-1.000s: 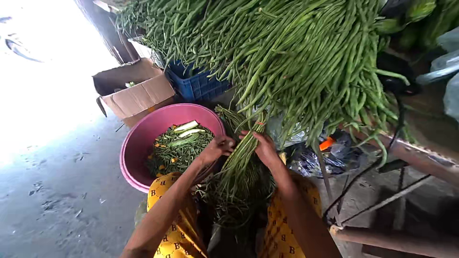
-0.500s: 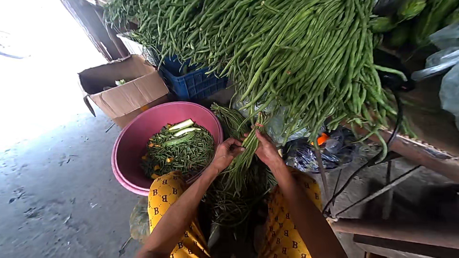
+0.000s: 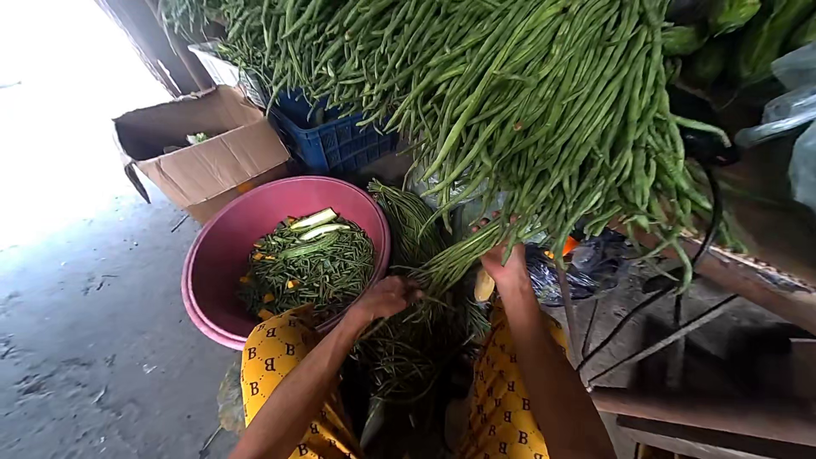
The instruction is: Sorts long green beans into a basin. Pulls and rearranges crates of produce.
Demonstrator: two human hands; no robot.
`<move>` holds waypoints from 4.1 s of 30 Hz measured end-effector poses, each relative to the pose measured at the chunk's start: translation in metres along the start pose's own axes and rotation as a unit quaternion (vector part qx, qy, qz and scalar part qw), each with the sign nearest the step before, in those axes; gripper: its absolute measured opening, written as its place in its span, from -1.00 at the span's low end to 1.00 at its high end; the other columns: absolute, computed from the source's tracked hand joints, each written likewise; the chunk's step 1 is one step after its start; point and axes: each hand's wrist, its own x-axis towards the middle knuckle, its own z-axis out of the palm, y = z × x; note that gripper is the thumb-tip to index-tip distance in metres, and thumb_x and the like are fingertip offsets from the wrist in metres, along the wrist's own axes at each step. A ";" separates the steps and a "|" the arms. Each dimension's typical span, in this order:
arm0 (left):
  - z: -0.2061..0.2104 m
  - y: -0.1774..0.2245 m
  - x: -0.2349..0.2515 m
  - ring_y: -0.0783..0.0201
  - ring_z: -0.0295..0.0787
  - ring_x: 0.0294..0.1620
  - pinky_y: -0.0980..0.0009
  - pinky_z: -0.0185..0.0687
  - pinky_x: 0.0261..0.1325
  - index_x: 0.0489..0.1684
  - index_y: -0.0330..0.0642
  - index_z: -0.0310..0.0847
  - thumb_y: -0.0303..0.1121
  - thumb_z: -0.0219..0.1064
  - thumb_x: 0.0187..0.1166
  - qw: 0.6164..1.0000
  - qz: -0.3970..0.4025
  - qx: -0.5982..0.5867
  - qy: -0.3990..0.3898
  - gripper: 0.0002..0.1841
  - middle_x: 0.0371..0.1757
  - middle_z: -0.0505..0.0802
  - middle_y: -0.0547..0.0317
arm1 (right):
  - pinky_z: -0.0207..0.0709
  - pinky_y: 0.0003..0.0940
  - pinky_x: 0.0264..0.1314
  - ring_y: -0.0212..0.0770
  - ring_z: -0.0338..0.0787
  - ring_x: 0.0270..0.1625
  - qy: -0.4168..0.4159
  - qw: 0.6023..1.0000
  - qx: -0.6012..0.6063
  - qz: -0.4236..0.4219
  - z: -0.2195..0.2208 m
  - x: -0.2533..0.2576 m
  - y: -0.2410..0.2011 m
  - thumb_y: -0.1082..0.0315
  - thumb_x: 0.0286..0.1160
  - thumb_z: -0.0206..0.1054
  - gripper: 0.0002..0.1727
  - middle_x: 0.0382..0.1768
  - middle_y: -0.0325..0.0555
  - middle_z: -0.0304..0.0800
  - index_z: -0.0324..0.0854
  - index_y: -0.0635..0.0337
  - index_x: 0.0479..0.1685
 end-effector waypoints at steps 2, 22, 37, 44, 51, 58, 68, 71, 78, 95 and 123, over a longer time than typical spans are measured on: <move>0.009 0.003 0.005 -0.06 0.75 0.35 -0.02 0.51 0.53 0.34 -0.37 0.67 -0.24 0.16 0.80 0.992 0.059 -0.016 0.107 -0.60 0.29 0.80 -0.24 | 0.75 -0.08 -0.03 -0.16 0.81 -0.20 -0.023 0.999 -0.026 0.024 0.001 -0.002 0.009 -0.08 0.92 -0.32 -0.50 -0.25 -0.18 0.75 0.49 -0.01 0.15; 0.022 0.010 0.030 0.01 0.83 0.21 0.04 0.65 0.40 -0.01 -0.33 0.86 -0.28 0.34 0.66 0.961 0.152 -0.013 0.230 -0.72 0.16 0.88 -0.15 | 0.77 -0.22 0.09 -0.12 0.90 0.02 -0.088 0.991 -0.093 0.041 0.005 -0.012 0.029 0.05 0.94 -0.22 -0.56 -0.02 -0.06 0.86 0.34 0.10 0.45; 0.018 0.016 0.028 -0.09 0.83 0.04 0.00 0.65 0.25 0.16 -0.45 0.65 -0.34 0.21 0.75 0.976 0.093 0.005 0.195 -0.70 -0.01 0.85 -0.26 | 0.79 -0.22 -0.06 -0.20 0.89 -0.16 -0.090 0.989 -0.105 0.051 0.013 -0.013 0.032 0.03 0.93 -0.16 -0.60 -0.22 -0.17 0.84 0.48 0.09 0.19; 0.015 -0.006 0.011 -0.44 0.60 0.42 -0.39 0.44 0.40 0.30 -0.44 0.62 -0.37 0.31 0.65 0.958 -0.143 0.230 -0.098 -0.63 0.34 0.70 -0.46 | 0.60 -0.23 0.31 -0.28 0.67 0.24 0.018 0.999 -0.014 -0.044 0.003 -0.009 -0.008 0.08 0.95 -0.26 -0.58 0.23 -0.18 0.61 0.30 0.00 0.52; 0.023 0.007 0.021 -0.06 0.84 0.22 0.00 0.62 0.41 0.18 -0.35 0.77 -0.27 0.21 0.77 0.969 0.129 0.018 0.211 -0.66 0.15 0.88 -0.19 | 0.65 -0.25 0.10 -0.26 0.73 0.04 -0.003 0.994 -0.109 0.017 0.003 -0.003 0.020 0.10 0.92 -0.13 -0.63 0.05 -0.16 0.69 0.42 0.07 0.37; 0.013 0.018 0.030 0.19 0.79 -0.09 0.17 0.69 0.14 0.11 -0.36 0.73 -0.31 0.43 0.61 0.949 0.098 -0.148 0.261 -0.70 -0.07 0.85 -0.06 | 0.71 -0.31 -0.02 -0.23 0.83 0.00 -0.102 0.970 -0.215 0.051 0.018 -0.020 0.032 0.30 0.87 0.02 -0.72 0.02 -0.09 0.81 0.35 0.13 0.41; 0.003 0.029 0.023 -0.19 0.82 0.04 -0.20 0.60 0.24 0.27 -0.33 0.65 -0.23 0.11 0.85 0.979 0.064 -0.055 0.186 -0.64 -0.04 0.85 -0.28 | 0.61 -0.48 0.01 -0.46 0.68 -0.13 -0.098 0.968 -0.229 0.032 0.021 -0.019 0.042 -0.08 0.91 -0.19 -0.51 -0.11 -0.30 0.66 0.46 0.08 0.29; -0.005 0.027 0.018 -0.19 0.76 0.26 -0.23 0.50 0.40 0.35 -0.27 0.64 -0.21 0.10 0.85 0.993 0.025 -0.014 0.118 -0.63 0.15 0.83 -0.26 | 0.66 -0.39 -0.01 -0.38 0.71 -0.11 -0.004 0.989 -0.149 0.007 0.018 -0.010 0.028 -0.09 0.89 -0.12 -0.52 -0.04 -0.23 0.67 0.41 0.07 0.38; 0.004 0.017 0.008 -0.19 0.76 0.31 -0.26 0.51 0.43 0.23 -0.31 0.74 -0.16 0.18 0.78 0.998 0.022 0.046 0.022 -0.60 0.20 0.84 -0.25 | 0.66 -0.24 0.17 -0.29 0.73 0.10 0.009 1.000 -0.005 -0.027 0.002 0.000 -0.006 -0.06 0.93 -0.32 -0.53 0.06 -0.22 0.70 0.40 -0.06 0.36; 0.011 0.009 0.027 0.26 0.79 0.09 0.31 0.62 0.31 0.17 -0.40 0.74 -0.49 0.25 0.70 0.981 0.034 -0.135 0.132 -0.75 0.07 0.87 -0.12 | 0.80 -0.20 -0.08 -0.15 0.86 -0.14 -0.028 0.997 -0.053 0.037 0.001 -0.003 0.005 0.27 0.86 -0.04 -0.83 -0.20 -0.12 0.77 0.43 0.05 0.10; 0.025 0.009 0.029 -0.07 0.66 0.40 0.02 0.53 0.51 0.35 -0.37 0.57 -0.20 0.61 0.41 0.978 0.076 -0.114 0.156 -0.40 0.39 0.68 -0.30 | 0.71 -0.20 -0.05 -0.16 0.78 0.01 0.004 0.978 -0.205 0.047 0.006 -0.009 0.014 0.07 0.83 0.12 -0.61 0.06 -0.05 0.71 0.39 0.09 0.43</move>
